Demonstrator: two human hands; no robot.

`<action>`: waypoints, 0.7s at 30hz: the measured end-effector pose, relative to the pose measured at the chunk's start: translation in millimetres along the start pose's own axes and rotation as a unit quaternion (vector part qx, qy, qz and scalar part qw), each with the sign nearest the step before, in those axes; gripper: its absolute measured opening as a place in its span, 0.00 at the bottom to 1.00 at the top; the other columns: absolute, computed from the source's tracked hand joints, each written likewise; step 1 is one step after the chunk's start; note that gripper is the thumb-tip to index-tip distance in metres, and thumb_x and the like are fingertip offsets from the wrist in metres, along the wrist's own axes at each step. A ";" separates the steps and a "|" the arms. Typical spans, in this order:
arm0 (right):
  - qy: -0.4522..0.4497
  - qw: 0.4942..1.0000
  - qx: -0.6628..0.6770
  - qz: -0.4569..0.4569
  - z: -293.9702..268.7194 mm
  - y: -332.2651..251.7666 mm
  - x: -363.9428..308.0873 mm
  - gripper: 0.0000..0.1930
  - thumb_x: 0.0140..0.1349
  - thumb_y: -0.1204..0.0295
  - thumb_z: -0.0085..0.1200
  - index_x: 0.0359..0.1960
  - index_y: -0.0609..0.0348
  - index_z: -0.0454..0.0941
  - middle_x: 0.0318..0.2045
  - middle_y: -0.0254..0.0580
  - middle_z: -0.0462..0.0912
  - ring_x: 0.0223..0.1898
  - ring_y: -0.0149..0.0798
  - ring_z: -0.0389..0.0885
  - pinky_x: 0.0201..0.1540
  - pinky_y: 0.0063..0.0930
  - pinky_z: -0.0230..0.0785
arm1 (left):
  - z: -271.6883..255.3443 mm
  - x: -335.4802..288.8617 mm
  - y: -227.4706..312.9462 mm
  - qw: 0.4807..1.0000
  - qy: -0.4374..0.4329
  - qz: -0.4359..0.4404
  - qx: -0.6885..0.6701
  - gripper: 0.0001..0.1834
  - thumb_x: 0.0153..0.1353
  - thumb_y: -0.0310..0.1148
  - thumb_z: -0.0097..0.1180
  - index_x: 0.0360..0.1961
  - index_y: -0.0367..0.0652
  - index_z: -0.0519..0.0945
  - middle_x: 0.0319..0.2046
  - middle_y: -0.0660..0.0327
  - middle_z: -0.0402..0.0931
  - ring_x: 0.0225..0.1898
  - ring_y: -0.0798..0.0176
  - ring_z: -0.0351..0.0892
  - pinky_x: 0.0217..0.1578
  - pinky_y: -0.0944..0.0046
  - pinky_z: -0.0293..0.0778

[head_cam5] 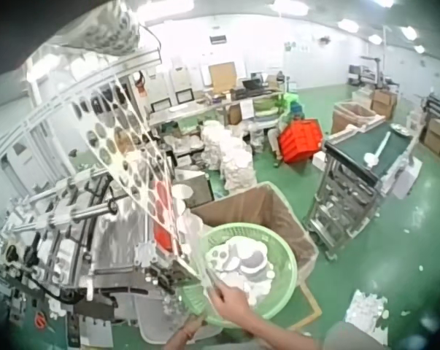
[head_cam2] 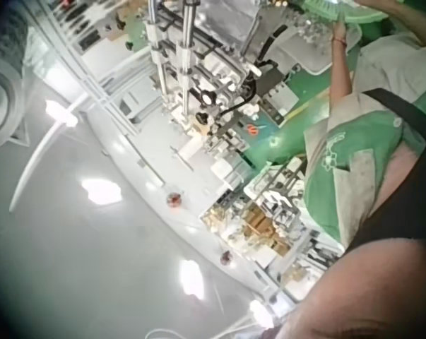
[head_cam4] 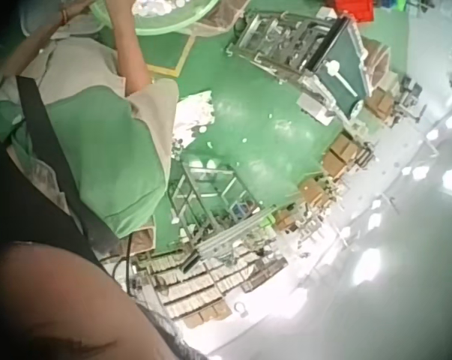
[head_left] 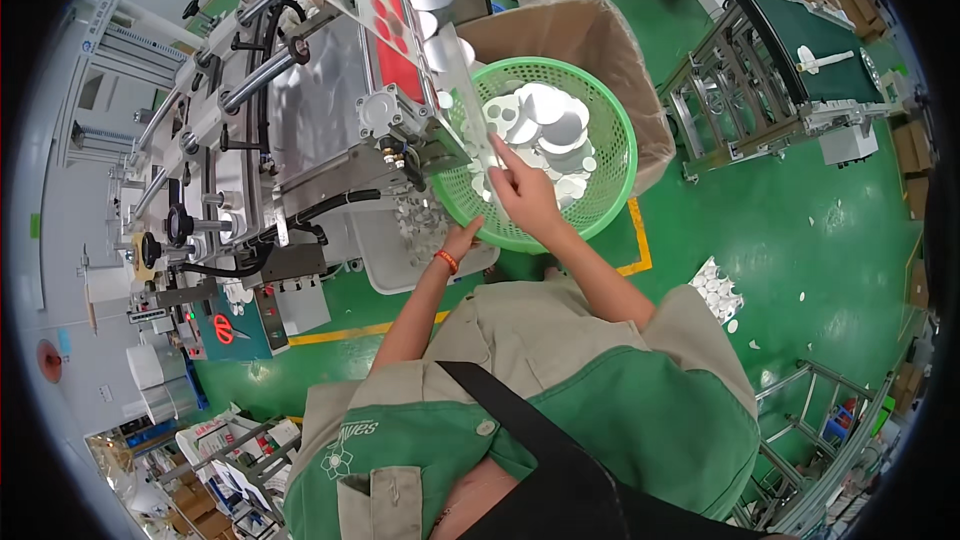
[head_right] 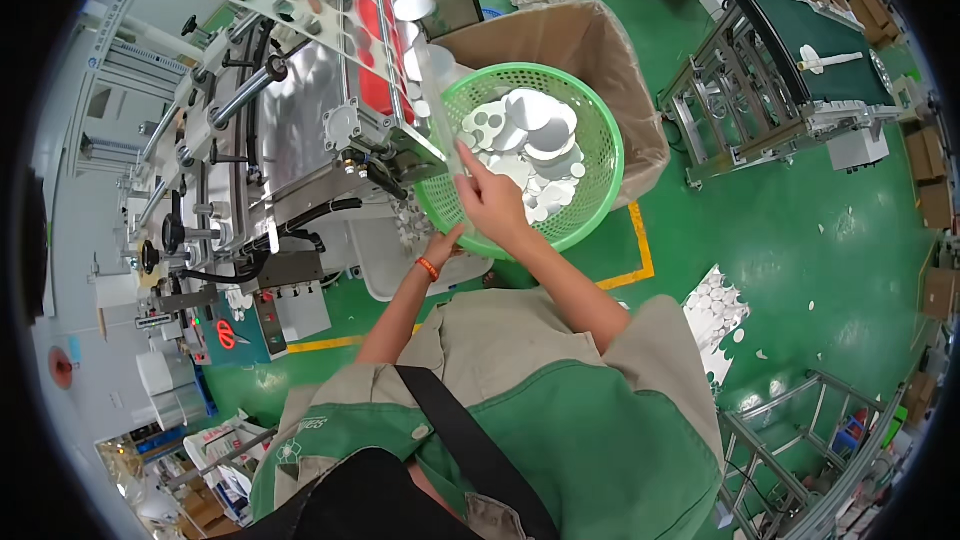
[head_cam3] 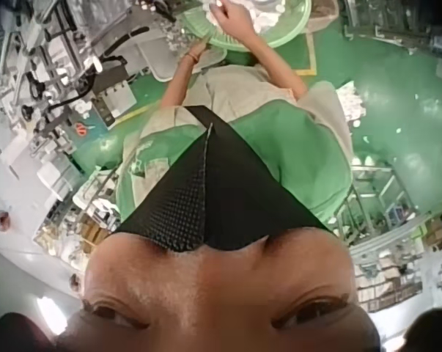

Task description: The person operates the control panel on a cutting machine, then holds a plastic basket under the machine chute to catch stamped circular discs while guiding them with a plastic stick.

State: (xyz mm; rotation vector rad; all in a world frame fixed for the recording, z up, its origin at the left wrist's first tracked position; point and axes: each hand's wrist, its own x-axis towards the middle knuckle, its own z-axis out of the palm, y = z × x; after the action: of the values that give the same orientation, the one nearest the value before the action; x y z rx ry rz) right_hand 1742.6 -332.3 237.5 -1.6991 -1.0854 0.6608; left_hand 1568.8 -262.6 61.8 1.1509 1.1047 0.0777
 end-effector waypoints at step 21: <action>0.006 0.991 -0.071 -0.112 -18.8 -55.3 -3.6 0.26 0.53 0.72 0.48 0.57 0.49 0.62 0.10 0.42 0.69 0.11 0.38 0.66 0.19 0.28 0.60 | -4.7 4.9 -8.3 1.000 0.009 0.015 0.005 0.28 0.53 0.54 0.49 0.44 0.40 0.72 0.35 0.63 0.75 0.33 0.69 0.74 0.32 0.70 0.70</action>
State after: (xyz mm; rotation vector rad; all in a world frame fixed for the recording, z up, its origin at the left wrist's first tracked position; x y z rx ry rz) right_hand 1736.5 -336.9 295.5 -1.6664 -1.3187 0.4386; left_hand 1564.0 -260.4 52.5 1.1781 1.1059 0.1060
